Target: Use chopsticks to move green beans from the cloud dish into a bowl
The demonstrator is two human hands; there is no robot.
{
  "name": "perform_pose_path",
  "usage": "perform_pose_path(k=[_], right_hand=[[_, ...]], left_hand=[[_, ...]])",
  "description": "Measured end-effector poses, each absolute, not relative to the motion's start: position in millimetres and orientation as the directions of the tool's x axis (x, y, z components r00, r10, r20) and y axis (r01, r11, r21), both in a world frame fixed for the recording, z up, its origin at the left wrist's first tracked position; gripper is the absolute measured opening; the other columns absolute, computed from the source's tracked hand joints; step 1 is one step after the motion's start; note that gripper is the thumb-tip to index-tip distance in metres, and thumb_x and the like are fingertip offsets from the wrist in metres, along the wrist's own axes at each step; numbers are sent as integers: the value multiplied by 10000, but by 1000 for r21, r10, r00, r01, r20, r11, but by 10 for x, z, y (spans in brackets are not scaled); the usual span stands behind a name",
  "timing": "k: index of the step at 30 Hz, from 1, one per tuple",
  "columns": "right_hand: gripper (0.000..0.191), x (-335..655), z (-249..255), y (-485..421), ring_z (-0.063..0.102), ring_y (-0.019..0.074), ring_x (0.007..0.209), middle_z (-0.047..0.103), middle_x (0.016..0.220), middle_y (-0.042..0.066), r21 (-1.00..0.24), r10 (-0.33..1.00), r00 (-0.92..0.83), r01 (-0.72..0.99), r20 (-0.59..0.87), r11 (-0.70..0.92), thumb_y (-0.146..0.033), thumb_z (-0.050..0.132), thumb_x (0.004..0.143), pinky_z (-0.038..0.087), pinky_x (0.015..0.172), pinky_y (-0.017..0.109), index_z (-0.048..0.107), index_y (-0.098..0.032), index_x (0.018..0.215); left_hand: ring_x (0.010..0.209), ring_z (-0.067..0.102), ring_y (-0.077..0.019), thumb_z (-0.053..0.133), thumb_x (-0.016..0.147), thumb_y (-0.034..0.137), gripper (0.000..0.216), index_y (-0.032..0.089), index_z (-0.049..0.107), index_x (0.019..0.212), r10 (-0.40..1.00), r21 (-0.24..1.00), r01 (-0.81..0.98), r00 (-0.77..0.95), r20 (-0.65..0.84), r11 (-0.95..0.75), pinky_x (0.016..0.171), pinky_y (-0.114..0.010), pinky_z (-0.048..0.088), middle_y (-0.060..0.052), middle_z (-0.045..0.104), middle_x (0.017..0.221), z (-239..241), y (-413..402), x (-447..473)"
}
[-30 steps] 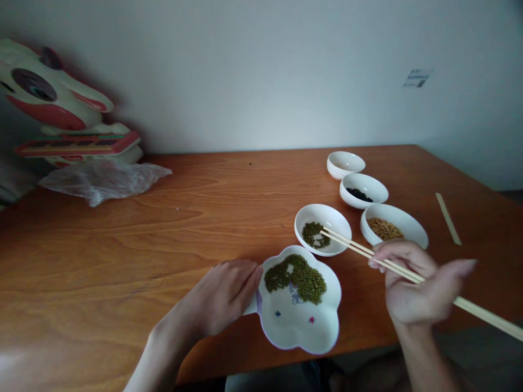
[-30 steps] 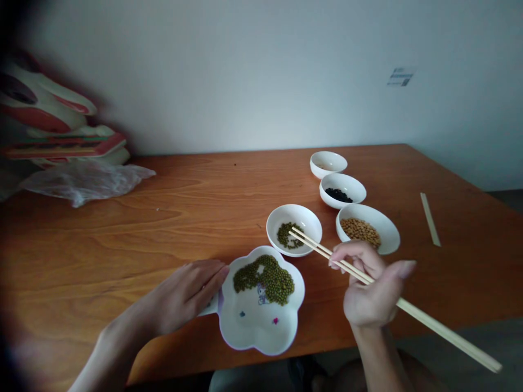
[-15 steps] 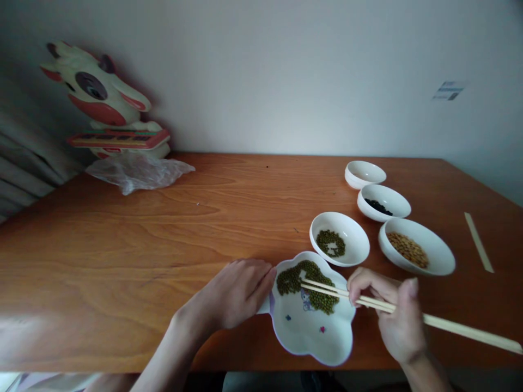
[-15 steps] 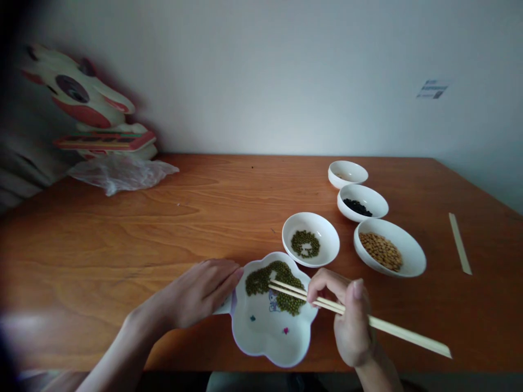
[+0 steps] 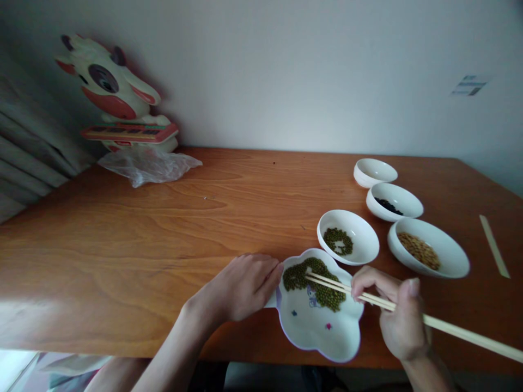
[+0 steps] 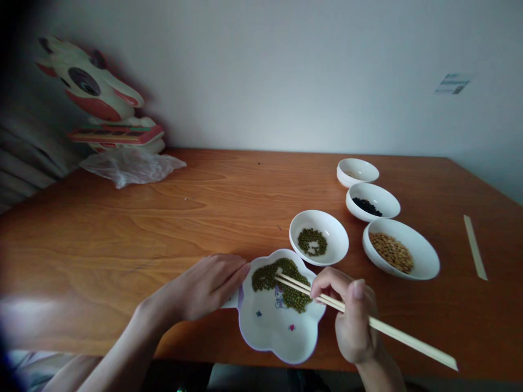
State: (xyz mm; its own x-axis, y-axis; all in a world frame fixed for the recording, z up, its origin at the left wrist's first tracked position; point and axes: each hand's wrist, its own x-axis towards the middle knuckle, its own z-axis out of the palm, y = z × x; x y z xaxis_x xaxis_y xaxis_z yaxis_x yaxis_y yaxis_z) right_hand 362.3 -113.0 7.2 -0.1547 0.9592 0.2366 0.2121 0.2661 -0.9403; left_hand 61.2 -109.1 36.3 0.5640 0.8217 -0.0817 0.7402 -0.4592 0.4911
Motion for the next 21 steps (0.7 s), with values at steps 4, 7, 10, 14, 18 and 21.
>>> perform_pose_path(k=[4,7,10,14,18,21], right_hand=[[840,3593,68,-1134,597,198,605,645,624,53,-939,952,-133,173,277,298,-736,183,1056,462,557,314,722,-232,654],[830,3569,80,-1129,596,200,598,645,614,58,-936,945,-102,137,312,324,-723,213,1060,459,544,314,727,-226,638],[843,3576,111,-1123,590,210,588,641,608,67,-937,945,-84,129,315,324,-743,213,1047,450,521,320,718,-220,621],[886,3608,164,-1112,566,212,548,615,577,71,-950,959,-99,144,266,278,-812,180,1005,446,499,328,692,-215,596],[913,3624,173,-1108,559,205,539,617,581,69,-957,968,-116,166,223,240,-853,147,976,445,501,325,685,-215,605],[899,3628,155,-1115,568,206,564,621,595,66,-958,970,-126,173,209,229,-840,151,987,452,526,326,687,-218,620]], left_hand=[[920,696,-235,262,1152,364,465,184,673,1028,820,476,744,567,-77,-470,859,-363,497,-79,745,1006,340,-1098,599],[928,699,-236,279,1148,368,453,186,678,1036,822,479,743,564,-73,-467,872,-362,505,-80,746,1007,329,-1098,594],[922,699,-229,279,1149,376,457,187,680,1037,821,487,740,565,-76,-464,875,-356,509,-78,746,1002,335,-1096,598],[911,693,-228,260,1153,379,483,183,675,1003,822,489,744,563,-89,-456,872,-353,505,-81,743,987,374,-1094,613],[826,669,-209,255,1154,375,489,186,642,921,828,511,746,550,-109,-427,806,-335,484,-63,723,904,398,-1089,627],[796,648,-195,255,1152,359,474,184,621,907,828,516,741,552,-101,-431,779,-325,467,-56,709,888,391,-1087,627]])
